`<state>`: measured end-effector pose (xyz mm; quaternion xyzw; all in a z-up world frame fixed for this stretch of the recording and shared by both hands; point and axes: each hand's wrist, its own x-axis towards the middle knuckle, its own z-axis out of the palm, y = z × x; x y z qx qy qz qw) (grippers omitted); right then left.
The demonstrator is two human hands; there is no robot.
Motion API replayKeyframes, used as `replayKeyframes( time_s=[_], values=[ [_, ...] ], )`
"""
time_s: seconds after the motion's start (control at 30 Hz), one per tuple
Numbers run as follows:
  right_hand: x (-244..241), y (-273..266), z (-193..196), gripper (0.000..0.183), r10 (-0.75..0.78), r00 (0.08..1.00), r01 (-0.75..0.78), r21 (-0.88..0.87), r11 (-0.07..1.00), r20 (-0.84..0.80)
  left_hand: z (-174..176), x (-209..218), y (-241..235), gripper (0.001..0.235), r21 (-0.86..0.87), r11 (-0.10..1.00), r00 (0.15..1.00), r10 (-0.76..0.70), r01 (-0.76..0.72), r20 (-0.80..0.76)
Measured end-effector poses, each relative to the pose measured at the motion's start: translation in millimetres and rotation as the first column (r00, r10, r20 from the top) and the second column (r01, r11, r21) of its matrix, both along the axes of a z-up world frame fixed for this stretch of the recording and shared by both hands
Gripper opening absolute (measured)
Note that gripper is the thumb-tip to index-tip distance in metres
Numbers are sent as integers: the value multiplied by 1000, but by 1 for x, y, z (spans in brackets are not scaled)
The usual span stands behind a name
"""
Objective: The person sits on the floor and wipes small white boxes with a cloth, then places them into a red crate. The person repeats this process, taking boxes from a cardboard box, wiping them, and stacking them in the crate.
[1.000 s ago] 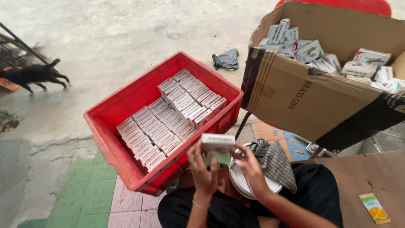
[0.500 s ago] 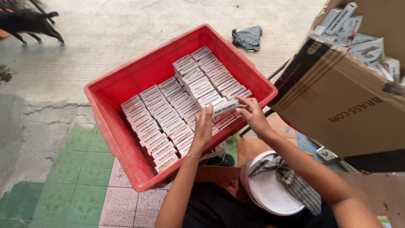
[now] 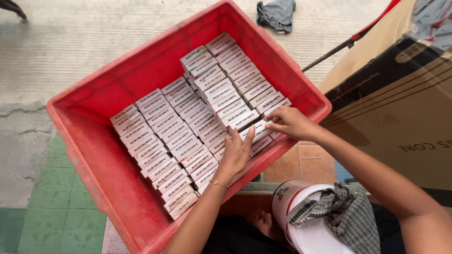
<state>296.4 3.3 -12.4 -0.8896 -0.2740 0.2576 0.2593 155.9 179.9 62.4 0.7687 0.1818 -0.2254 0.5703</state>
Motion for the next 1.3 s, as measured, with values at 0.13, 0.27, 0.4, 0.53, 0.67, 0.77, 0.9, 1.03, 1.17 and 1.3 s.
replayKeyframes(
  time_s=[0.13, 0.27, 0.4, 0.53, 0.67, 0.77, 0.9, 1.03, 1.17, 1.3],
  values=[
    [12, 5, 11, 31, 131, 991, -129, -108, 986, 7, -21, 8, 0, 102, -70, 996, 998, 63, -63, -7],
    [22, 6, 30, 30, 97, 994, -102, -101, 990, -50, -20, 9, -3, 92, -92, 987, 986, 143, -135, 86],
    [30, 3, 36, 30, 84, 996, -86, -119, 989, -22, -28, 9, -4, 87, -74, 988, 974, 144, -133, 175],
    [33, -2, 17, 29, 163, 984, -174, -191, 966, -72, -31, 12, -5, 87, -75, 995, 986, 73, -62, 148],
    [31, -2, 4, 26, 214, 972, -228, -186, 956, -94, -39, 10, -4, 90, -74, 997, 999, -33, 34, 23],
    [35, 1, -6, 25, 205, 978, -210, -145, 967, -47, -32, 11, -3, 84, -52, 998, 999, -32, 33, 26],
    [32, 8, -18, 23, 213, 976, -216, -93, 972, -37, -40, 11, -5, 76, 99, 987, 991, -128, 125, 24],
    [33, 14, -38, 21, 283, 958, -275, -127, 953, 50, -63, 10, -5, 73, 124, 979, 986, -165, 162, 18],
    [27, 30, -30, 16, 286, 952, -266, -176, 948, 105, -68, 8, -4, 67, 211, 947, 968, -251, 241, 24],
    [15, 42, -9, 20, 297, 923, -187, -390, 902, 244, -62, 7, -2, 56, 315, 913, 960, -280, 259, 24]
  ],
)
